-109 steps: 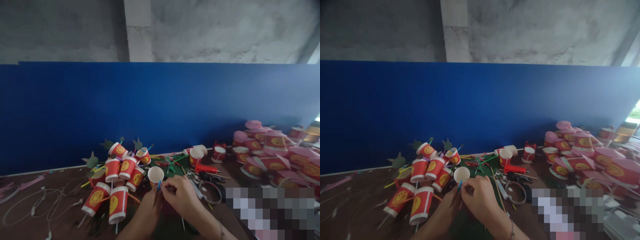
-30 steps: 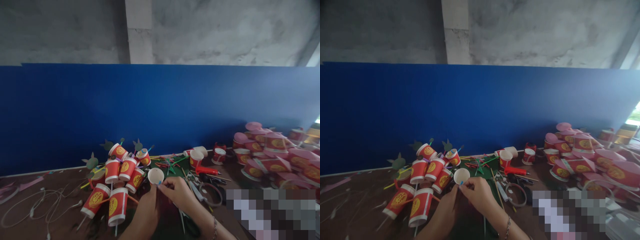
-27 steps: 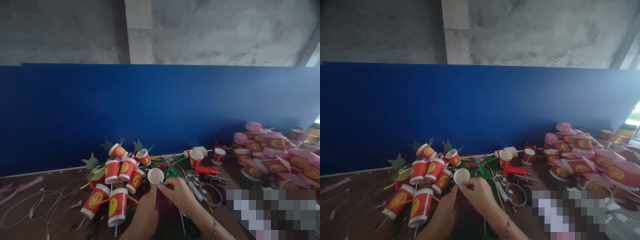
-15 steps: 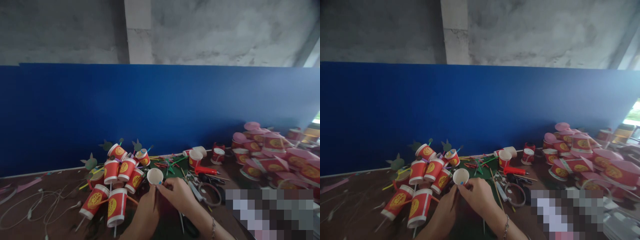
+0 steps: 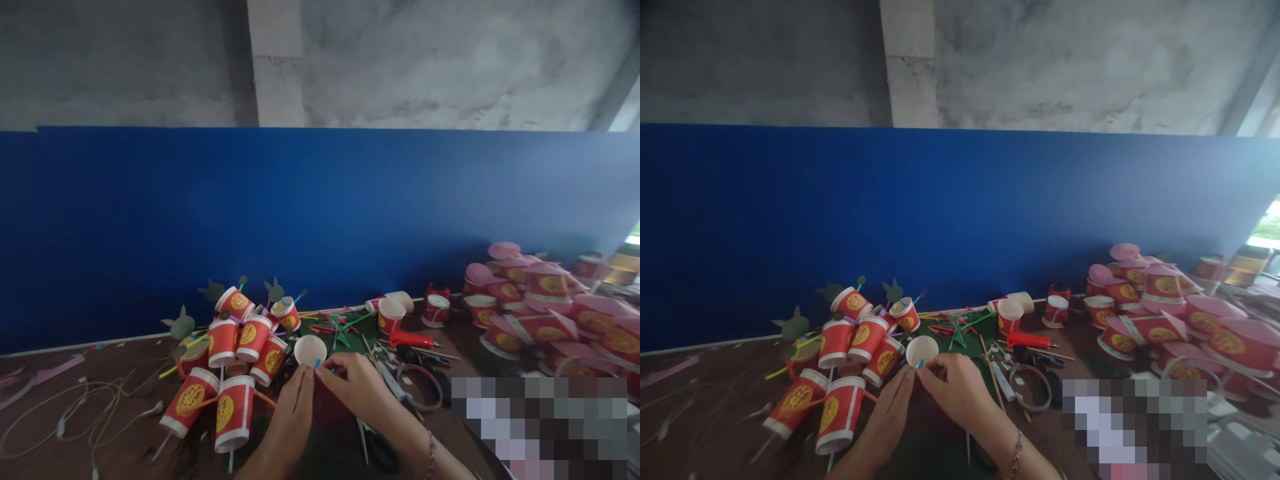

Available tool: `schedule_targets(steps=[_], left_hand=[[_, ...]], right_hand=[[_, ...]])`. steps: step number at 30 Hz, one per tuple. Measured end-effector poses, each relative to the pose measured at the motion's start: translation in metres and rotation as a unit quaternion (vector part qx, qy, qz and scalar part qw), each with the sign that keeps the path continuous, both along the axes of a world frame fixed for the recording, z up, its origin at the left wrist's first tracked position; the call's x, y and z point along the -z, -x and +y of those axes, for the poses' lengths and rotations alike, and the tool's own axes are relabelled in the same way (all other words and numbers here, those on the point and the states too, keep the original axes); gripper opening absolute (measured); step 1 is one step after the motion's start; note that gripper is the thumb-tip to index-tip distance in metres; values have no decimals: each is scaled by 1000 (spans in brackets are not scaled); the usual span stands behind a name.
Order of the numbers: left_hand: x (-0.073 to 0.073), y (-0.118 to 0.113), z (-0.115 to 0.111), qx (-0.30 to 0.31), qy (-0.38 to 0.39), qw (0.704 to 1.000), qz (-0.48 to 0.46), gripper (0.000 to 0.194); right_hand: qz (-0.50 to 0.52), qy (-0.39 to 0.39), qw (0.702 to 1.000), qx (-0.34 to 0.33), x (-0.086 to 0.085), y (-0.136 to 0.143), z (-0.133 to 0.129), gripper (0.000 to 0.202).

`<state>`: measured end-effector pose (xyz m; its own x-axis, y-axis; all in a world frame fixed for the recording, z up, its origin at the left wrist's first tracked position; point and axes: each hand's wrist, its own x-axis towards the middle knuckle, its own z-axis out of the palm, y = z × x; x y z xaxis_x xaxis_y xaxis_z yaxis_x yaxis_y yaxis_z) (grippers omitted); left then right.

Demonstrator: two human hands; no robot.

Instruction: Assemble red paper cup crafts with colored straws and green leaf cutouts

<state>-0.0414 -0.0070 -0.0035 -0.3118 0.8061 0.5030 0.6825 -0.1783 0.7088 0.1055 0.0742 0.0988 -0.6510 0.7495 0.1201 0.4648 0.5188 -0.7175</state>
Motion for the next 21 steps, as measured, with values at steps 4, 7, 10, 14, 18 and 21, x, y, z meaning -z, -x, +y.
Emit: schedule_targets(steps=[4, 7, 10, 14, 18, 21], left_hand=[[-22, -7, 7, -21, 63, 982, -178, 37], [-43, -16, 9, -30, 89, 966, -241, 45], [-55, -20, 9, -28, 93, 959, -266, 40], [-60, -21, 7, -34, 93, 959, -265, 35], [-59, -25, 7, -47, 86, 960, -262, 34], [-59, -26, 7, -41, 86, 963, -251, 35]], right_hand=[[25, 28, 997, -61, -4, -4, 1, 19], [51, 32, 994, -94, -7, -7, 2, 21], [61, 16, 995, -71, -8, -7, 0, 41], [60, -44, 996, -53, -5, -5, -3, 35], [47, -88, 994, -53, -2, -2, -7, 27], [36, -100, 993, -42, -3, -2, -8, 30]])
